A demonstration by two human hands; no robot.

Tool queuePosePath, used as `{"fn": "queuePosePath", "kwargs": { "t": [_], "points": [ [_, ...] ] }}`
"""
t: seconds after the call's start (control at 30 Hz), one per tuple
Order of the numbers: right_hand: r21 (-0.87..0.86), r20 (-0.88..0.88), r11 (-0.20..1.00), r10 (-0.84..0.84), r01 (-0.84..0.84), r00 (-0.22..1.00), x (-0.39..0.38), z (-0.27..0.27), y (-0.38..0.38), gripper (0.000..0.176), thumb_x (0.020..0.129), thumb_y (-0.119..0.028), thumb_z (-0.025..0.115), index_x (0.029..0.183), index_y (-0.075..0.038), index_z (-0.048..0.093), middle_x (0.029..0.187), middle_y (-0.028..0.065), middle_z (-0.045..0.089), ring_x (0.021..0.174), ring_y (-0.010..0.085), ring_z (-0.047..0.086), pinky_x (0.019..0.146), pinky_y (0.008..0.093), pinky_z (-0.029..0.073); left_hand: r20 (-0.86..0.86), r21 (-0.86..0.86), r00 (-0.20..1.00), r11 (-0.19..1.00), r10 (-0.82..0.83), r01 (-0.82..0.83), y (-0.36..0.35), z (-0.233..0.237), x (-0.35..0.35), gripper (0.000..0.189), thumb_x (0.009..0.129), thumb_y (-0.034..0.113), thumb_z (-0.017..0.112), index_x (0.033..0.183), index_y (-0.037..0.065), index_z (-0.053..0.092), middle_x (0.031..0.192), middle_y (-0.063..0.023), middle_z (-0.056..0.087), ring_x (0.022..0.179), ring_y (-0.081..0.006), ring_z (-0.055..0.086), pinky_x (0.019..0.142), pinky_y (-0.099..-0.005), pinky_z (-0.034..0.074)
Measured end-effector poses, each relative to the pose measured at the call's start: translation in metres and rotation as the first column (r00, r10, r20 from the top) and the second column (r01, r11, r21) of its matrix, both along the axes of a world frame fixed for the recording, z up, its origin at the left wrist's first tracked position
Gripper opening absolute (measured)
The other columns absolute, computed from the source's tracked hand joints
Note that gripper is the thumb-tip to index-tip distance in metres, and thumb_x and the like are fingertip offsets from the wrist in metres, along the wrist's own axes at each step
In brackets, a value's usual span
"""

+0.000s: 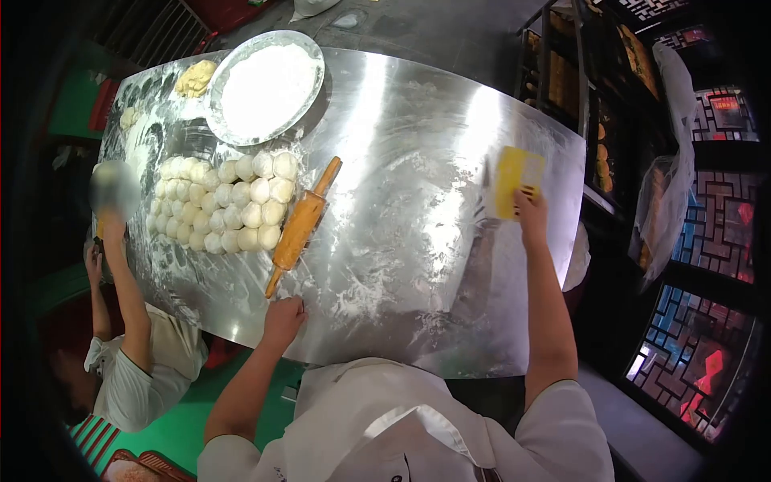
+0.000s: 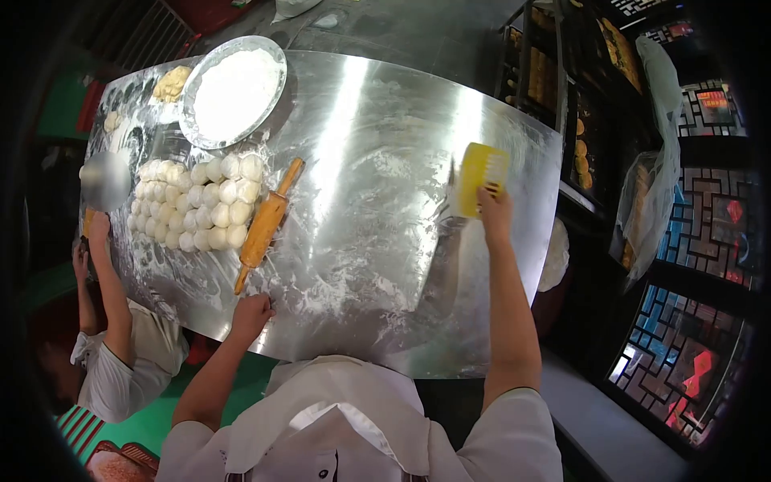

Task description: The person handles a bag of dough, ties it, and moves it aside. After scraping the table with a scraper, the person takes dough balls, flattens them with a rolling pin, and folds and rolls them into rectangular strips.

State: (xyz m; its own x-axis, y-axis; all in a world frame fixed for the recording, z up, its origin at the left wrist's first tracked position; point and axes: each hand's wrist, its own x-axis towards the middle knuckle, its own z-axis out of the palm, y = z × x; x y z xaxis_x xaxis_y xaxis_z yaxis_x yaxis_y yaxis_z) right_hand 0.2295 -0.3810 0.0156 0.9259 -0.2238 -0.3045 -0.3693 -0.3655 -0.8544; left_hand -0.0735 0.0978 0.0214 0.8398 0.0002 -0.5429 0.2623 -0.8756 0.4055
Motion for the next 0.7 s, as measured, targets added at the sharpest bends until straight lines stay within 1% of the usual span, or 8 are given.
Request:
{"fn": "queuePosePath", "kwargs": {
  "t": [0.1, 0.17, 0.3, 0.37, 0.43, 0.5, 0.57, 0.7],
  "points": [
    [-0.171, -0.036, 0.962, -0.223, 0.214, 0.974, -0.032, -0.006, -0.124, 0.021, 0.090, -0.017, 0.064, 0.108, -0.006, 0.064, 0.086, 0.0016, 0.065, 0.070, 0.0109, 0.061, 0.061, 0.0267, 0.048, 0.262, -0.184, 0.872, 0.908, 0.413, -0.375, -0.007, 0.019, -0.006, 0.016, 0.082, 0.012, 0.071, 0.086, 0.003, 0.057, 0.082, -0.0120, 0.061, 0.076, -0.0333, 0.060, 0.077, -0.0427, 0.045],
    [-0.214, -0.045, 0.937, -0.293, 0.277, 0.955, -0.046, -0.009, -0.139, 0.021, 0.090, -0.017, 0.064, 0.107, -0.006, 0.064, 0.086, 0.0020, 0.065, 0.071, 0.0107, 0.061, 0.061, 0.0269, 0.048, 0.645, -0.103, 0.669, 0.910, 0.369, -0.403, 0.002, 0.025, 0.003, 0.024, 0.084, 0.010, 0.069, 0.102, 0.001, 0.056, 0.093, -0.0143, 0.058, 0.091, -0.0350, 0.057, 0.082, -0.0425, 0.045],
    [-0.020, -0.080, 0.994, -0.108, 0.107, 0.991, -0.012, -0.026, -0.034, 0.021, 0.089, -0.019, 0.065, 0.105, -0.006, 0.064, 0.084, 0.0015, 0.064, 0.070, 0.0107, 0.060, 0.062, 0.0279, 0.049, 0.576, -0.022, 0.707, 0.872, 0.411, -0.489, 0.016, -0.011, 0.010, 0.033, 0.084, 0.012, 0.070, 0.110, 0.001, 0.055, 0.095, -0.0162, 0.061, 0.089, -0.0371, 0.058, 0.081, -0.0432, 0.046],
    [0.099, -0.016, 0.990, 0.103, -0.101, 0.995, 0.008, -0.026, 0.076, 0.018, 0.086, -0.016, 0.064, 0.099, -0.004, 0.066, 0.081, 0.0024, 0.065, 0.065, 0.0115, 0.059, 0.058, 0.0271, 0.048, 0.231, -0.193, 0.742, 0.777, 0.629, -0.599, 0.007, -0.020, 0.019, 0.041, 0.085, 0.017, 0.070, 0.118, 0.000, 0.052, 0.096, -0.0196, 0.064, 0.086, -0.0379, 0.061, 0.076, -0.0447, 0.047],
    [-0.081, 0.154, 0.954, 0.299, -0.290, 0.942, 0.019, -0.069, 0.177, 0.024, 0.084, -0.013, 0.063, 0.101, 0.003, 0.065, 0.081, 0.0080, 0.068, 0.066, 0.0158, 0.063, 0.060, 0.0314, 0.050, 0.260, -0.181, 0.749, 0.793, 0.610, -0.582, 0.004, -0.031, 0.025, 0.037, 0.085, 0.018, 0.070, 0.113, -0.001, 0.055, 0.090, -0.0201, 0.064, 0.081, -0.0374, 0.063, 0.073, -0.0452, 0.047],
    [-0.193, -0.033, 0.868, 0.460, -0.458, 0.887, -0.012, -0.023, 0.266, 0.032, 0.083, -0.018, 0.054, 0.103, 0.003, 0.066, 0.098, 0.0298, 0.066, 0.096, 0.0440, 0.064, 0.086, 0.0467, 0.051, 0.293, -0.172, 0.754, 0.809, 0.587, -0.563, 0.000, -0.031, 0.029, 0.034, 0.086, 0.020, 0.070, 0.108, -0.002, 0.058, 0.084, -0.0207, 0.065, 0.077, -0.0368, 0.064, 0.070, -0.0457, 0.047],
    [-0.121, -0.069, 0.822, 0.552, -0.557, 0.831, -0.042, 0.006, 0.291, 0.035, 0.084, -0.021, 0.056, 0.109, 0.002, 0.063, 0.102, 0.0293, 0.066, 0.098, 0.0456, 0.063, 0.088, 0.0457, 0.050, 0.213, -0.138, 0.721, 0.751, 0.659, -0.646, -0.001, -0.023, 0.033, 0.027, 0.087, 0.022, 0.069, 0.088, -0.004, 0.062, 0.070, -0.0203, 0.062, 0.066, -0.0364, 0.060, 0.065, -0.0447, 0.046],
    [0.206, 0.005, 0.961, 0.188, -0.185, 0.982, -0.075, 0.011, 0.161, 0.022, 0.091, -0.014, 0.062, 0.109, -0.002, 0.064, 0.087, 0.0059, 0.066, 0.075, 0.0108, 0.062, 0.065, 0.0270, 0.051, 0.181, -0.278, 0.654, 0.676, 0.734, -0.682, 0.015, 0.003, -0.001, 0.026, 0.087, 0.017, 0.069, 0.075, -0.004, 0.061, 0.061, -0.0117, 0.058, 0.058, -0.0235, 0.054, 0.058, -0.0369, 0.043]
  ]
}}
